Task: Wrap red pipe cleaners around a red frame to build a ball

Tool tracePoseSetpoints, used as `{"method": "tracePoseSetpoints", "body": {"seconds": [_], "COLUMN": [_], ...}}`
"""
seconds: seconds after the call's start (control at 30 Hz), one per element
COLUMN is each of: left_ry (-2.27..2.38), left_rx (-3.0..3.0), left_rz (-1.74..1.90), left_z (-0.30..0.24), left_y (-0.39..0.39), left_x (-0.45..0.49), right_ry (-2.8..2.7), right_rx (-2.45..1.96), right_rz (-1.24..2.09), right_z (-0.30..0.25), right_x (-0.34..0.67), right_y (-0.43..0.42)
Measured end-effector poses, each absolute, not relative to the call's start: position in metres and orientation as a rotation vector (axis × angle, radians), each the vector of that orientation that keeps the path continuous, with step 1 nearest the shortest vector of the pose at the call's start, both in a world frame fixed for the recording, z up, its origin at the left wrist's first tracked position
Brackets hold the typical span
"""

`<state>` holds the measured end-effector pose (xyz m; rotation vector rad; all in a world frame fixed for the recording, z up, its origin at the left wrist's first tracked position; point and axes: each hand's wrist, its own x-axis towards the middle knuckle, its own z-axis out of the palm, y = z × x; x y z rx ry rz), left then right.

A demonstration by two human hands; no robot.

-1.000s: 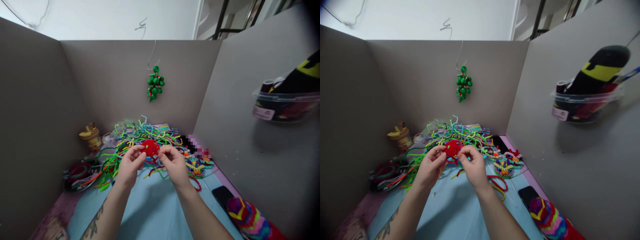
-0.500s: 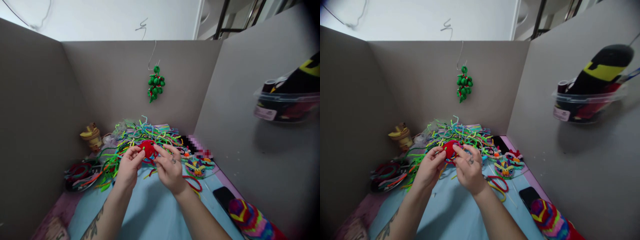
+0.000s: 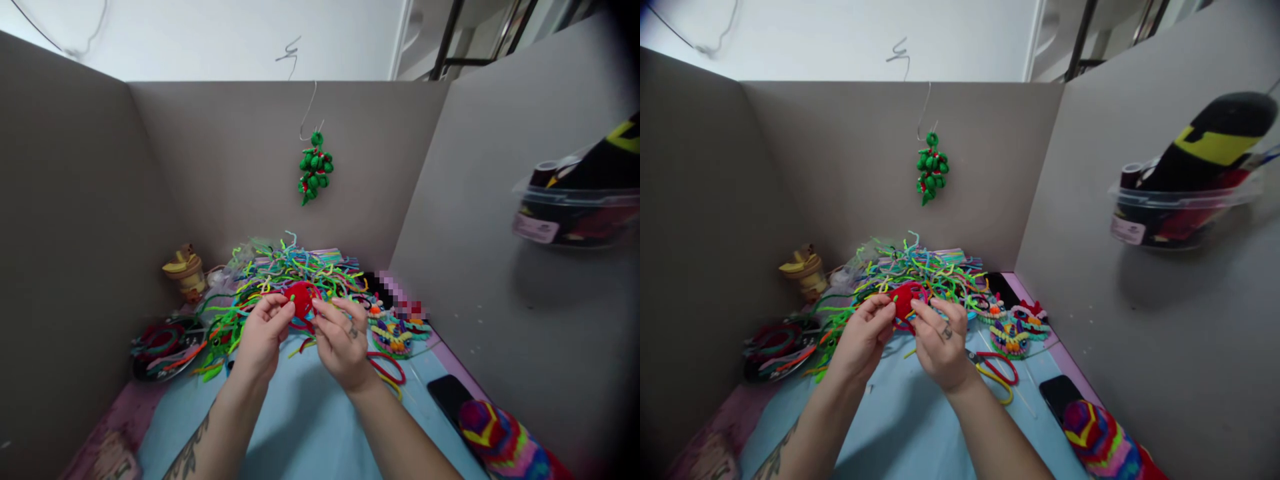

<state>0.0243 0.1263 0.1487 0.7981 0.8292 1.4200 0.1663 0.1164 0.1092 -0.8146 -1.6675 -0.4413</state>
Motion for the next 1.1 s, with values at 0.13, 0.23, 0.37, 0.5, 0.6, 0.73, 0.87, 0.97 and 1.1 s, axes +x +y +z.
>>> {"method": "tracePoseSetpoints", "body": {"seconds": [0.13,0.23,0.37,0.5,0.6,0.73,0.87,0.97,1.1], "left_ry": [0.826,0.816,0.801,0.791,0.798,0.826,0.860,0.897,0.937], "left_rx": [0.779,0.767,0.766,0.767,0.768,0.812,0.880,0.970,1.159], "left_rz": [1.399,1.388,1.389,1.395,1.394,1.412,1.421,1.427,1.410], "left_z": [0.148,0.148,0.148,0.148,0.149,0.149,0.145,0.142,0.142], "left_y": [0.128,0.128,0.128,0.128,0.127,0.126,0.127,0.130,0.133], "left_x": [0.023,0.023,0.024,0.025,0.026,0.026,0.026,0.024,0.020], "right_ry": [-1.710,-1.748,-1.684,-1.621,-1.616,-1.541,-1.346,-1.182,-1.057], "right_rx": [-0.790,-0.760,-0.745,-0.787,-0.812,-0.805,-0.802,-0.824,-0.905], "right_rz": [-0.502,-0.517,-0.538,-0.536,-0.463,-0.197,0.221,0.581,0.781], "right_z": [0.111,0.111,0.114,0.116,0.113,0.113,0.121,0.127,0.127], "right_x": [0.169,0.169,0.166,0.165,0.166,0.163,0.159,0.159,0.165], "right_y": [0.115,0.116,0.117,0.118,0.121,0.124,0.122,0.123,0.128]}}
